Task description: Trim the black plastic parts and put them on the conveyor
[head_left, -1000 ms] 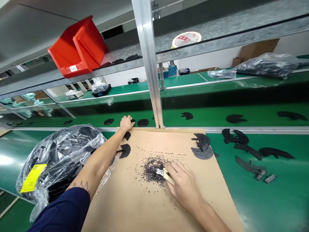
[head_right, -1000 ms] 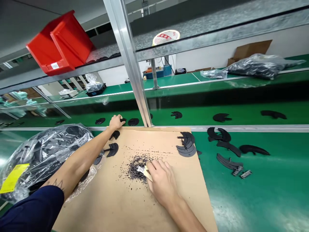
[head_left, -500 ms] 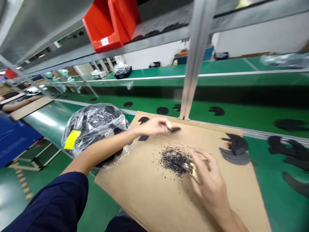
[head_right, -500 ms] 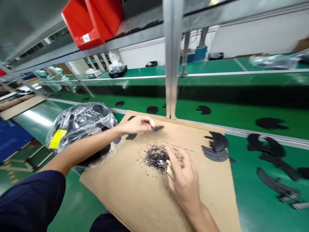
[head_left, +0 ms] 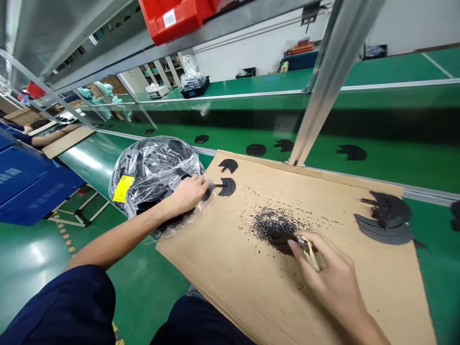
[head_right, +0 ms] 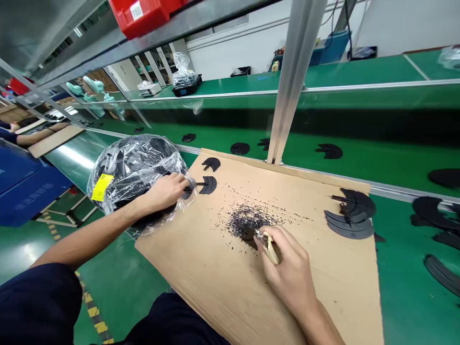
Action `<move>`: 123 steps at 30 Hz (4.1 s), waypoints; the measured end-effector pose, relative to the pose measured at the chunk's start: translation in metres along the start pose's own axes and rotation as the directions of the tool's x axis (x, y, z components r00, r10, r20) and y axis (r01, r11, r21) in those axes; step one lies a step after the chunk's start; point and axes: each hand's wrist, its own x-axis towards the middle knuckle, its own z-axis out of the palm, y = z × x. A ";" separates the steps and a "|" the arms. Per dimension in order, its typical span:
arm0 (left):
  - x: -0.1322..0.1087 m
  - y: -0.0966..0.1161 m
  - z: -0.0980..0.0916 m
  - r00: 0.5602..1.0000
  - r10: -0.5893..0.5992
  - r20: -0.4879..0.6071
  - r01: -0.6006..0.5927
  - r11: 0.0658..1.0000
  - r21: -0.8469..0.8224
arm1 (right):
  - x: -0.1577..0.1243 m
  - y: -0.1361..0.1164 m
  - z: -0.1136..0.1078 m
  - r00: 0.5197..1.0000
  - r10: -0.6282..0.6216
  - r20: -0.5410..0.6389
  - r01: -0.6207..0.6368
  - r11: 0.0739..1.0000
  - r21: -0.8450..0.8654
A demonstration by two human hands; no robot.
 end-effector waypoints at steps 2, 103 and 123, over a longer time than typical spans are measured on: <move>-0.004 -0.016 0.001 0.997 -0.080 -0.018 0.081 0.989 0.123 | -0.001 0.001 0.000 0.998 0.059 -0.031 -0.059 0.998 0.005; 0.000 0.122 0.038 0.926 0.271 -0.264 -0.356 0.388 -0.850 | -0.008 -0.020 0.004 0.918 0.369 0.148 -0.385 0.917 0.104; -0.005 0.132 0.047 0.802 0.182 -0.570 -0.598 0.268 -0.755 | -0.016 -0.013 0.009 0.997 -0.028 0.074 0.017 0.990 0.141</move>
